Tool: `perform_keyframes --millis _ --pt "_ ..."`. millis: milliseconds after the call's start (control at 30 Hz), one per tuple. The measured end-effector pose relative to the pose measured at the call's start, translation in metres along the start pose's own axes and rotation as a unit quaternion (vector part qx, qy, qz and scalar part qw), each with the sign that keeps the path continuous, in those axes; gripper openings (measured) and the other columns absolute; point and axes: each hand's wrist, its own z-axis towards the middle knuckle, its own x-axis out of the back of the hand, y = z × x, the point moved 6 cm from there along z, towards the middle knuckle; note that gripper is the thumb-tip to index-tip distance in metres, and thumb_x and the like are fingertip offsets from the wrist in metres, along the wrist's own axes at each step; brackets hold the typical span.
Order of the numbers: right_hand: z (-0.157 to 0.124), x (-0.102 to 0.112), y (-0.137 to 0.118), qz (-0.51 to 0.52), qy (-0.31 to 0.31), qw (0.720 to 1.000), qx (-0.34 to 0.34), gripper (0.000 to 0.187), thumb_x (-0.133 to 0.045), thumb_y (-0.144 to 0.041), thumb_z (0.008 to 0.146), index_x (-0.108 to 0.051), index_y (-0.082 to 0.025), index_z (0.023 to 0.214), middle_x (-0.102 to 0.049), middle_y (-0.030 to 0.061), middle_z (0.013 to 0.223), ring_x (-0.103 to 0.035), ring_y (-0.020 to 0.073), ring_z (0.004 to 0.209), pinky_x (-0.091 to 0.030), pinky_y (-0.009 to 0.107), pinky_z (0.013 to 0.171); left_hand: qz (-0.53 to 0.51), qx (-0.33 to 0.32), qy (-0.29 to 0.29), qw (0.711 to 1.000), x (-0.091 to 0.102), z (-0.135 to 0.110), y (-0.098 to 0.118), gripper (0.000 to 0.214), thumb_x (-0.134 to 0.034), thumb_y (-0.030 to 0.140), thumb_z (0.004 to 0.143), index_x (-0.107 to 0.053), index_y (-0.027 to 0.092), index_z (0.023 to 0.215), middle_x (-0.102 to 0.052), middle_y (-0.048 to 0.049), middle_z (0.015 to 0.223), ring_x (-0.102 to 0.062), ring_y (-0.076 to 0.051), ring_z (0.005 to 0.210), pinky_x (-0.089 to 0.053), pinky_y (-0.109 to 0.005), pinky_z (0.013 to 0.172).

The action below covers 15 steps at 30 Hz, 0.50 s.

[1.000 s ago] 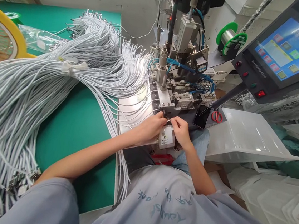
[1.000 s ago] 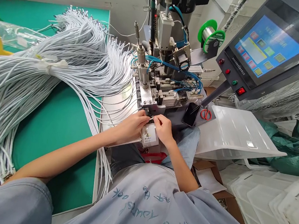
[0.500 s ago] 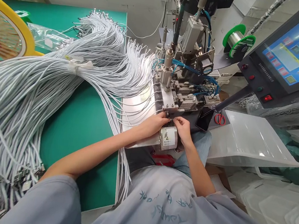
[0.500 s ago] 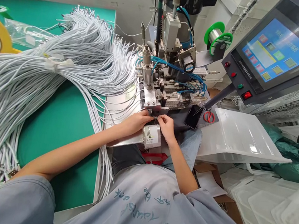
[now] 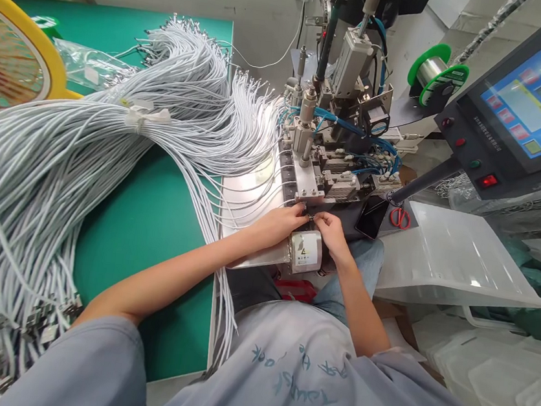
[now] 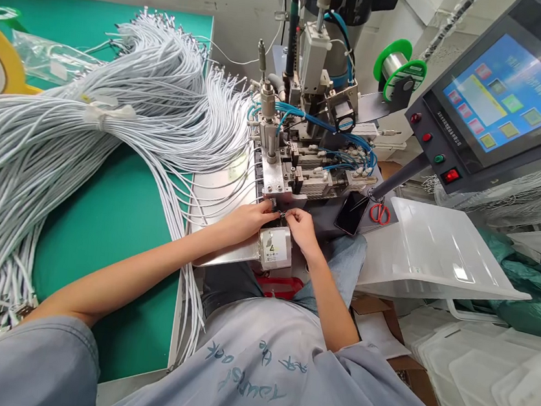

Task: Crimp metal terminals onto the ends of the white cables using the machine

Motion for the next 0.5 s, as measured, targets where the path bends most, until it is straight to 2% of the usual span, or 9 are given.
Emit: perform_keyframes --millis 233,367,500 --pt "0.0029 0.0029 -0.0045 0.014 0.008 1.0 -0.007 0.022 -0.063 -0.039 0.063 -0.059 -0.018 0.068 -0.056 -0.0022 0.058 -0.05 0.0109 0.051 -0.037 0.023 0.046 0.002 -0.005 0.001 1.0 0.0022 0.0 0.0016 0.036 -0.036 0.004 0.086 -0.06 0.013 0.111 -0.057 -0.0087 0.103 -0.059 -0.014 0.083 -0.047 -0.024 0.074" --pt "0.0063 0.0021 -0.0062 -0.006 0.002 1.0 0.002 0.021 -0.064 -0.037 0.06 -0.057 -0.018 0.064 -0.056 -0.0022 0.059 -0.051 0.0106 0.051 -0.038 0.023 0.047 0.016 -0.01 0.001 1.0 0.0001 0.0005 0.0013 0.036 -0.037 0.002 0.085 -0.06 0.013 0.11 -0.057 -0.0087 0.102 -0.059 -0.015 0.085 -0.046 -0.023 0.073" --pt "0.0064 0.0016 0.0 0.007 -0.007 1.0 -0.02 0.02 -0.062 -0.037 0.06 -0.055 -0.019 0.065 -0.053 -0.0034 0.057 -0.049 0.0102 0.051 -0.036 0.023 0.047 0.031 -0.012 0.0 0.999 -0.0013 0.0012 0.0011 0.038 -0.038 0.002 0.085 -0.059 0.014 0.113 -0.057 -0.0087 0.103 -0.059 -0.016 0.085 -0.045 -0.023 0.071"
